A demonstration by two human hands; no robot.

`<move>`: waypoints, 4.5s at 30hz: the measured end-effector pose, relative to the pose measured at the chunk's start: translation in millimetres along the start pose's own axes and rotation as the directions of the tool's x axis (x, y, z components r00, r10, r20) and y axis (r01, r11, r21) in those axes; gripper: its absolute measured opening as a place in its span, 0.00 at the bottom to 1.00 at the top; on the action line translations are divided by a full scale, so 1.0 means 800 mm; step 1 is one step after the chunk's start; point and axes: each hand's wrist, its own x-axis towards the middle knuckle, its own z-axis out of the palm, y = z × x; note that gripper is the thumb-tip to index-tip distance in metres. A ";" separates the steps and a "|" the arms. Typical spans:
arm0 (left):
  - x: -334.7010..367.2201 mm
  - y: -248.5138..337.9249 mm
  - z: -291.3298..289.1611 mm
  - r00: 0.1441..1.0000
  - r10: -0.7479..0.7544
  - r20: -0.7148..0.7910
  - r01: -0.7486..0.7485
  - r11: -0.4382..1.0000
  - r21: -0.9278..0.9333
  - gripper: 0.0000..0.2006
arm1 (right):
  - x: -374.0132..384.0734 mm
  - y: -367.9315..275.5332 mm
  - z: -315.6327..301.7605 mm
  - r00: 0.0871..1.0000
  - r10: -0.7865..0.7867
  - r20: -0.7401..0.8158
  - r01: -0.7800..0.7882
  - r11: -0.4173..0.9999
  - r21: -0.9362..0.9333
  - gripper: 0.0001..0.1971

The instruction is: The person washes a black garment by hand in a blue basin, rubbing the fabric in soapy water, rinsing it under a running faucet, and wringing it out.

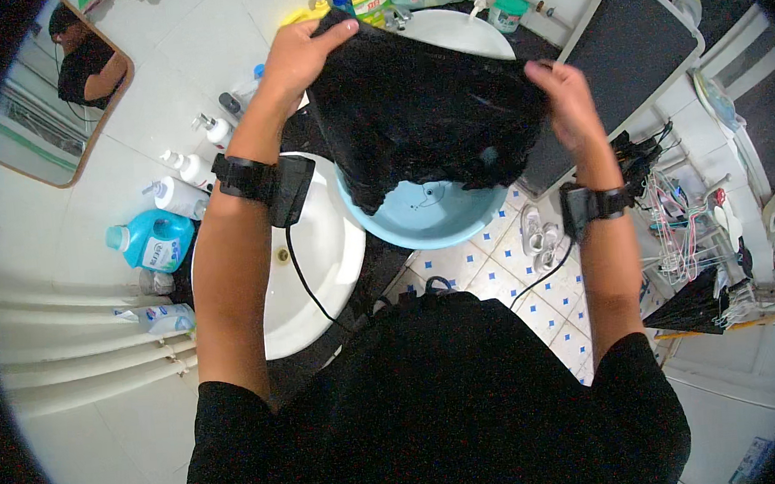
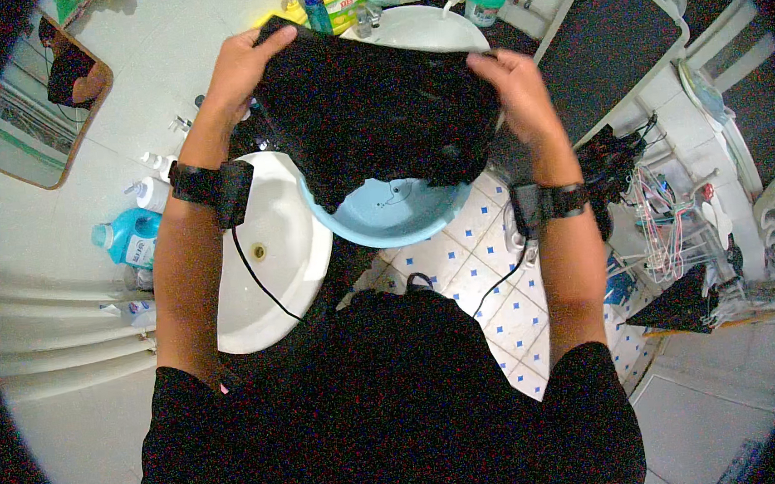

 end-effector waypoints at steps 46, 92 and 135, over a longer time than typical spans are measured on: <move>0.039 0.133 0.113 0.965 -0.260 0.039 0.166 0.487 -0.858 0.10 | 0.014 0.060 0.162 0.933 -0.194 -0.303 0.200 0.980 -0.009 0.19; -0.041 -0.042 0.005 0.997 -0.010 0.076 0.061 0.704 -0.708 0.22 | 0.077 -0.062 0.200 0.895 -0.213 0.392 0.111 0.958 0.266 0.21; -0.269 -0.175 -0.185 0.863 -0.279 -0.421 0.485 0.691 0.535 0.28 | -0.008 0.011 0.578 0.255 0.305 0.918 0.954 -0.235 -0.187 0.09</move>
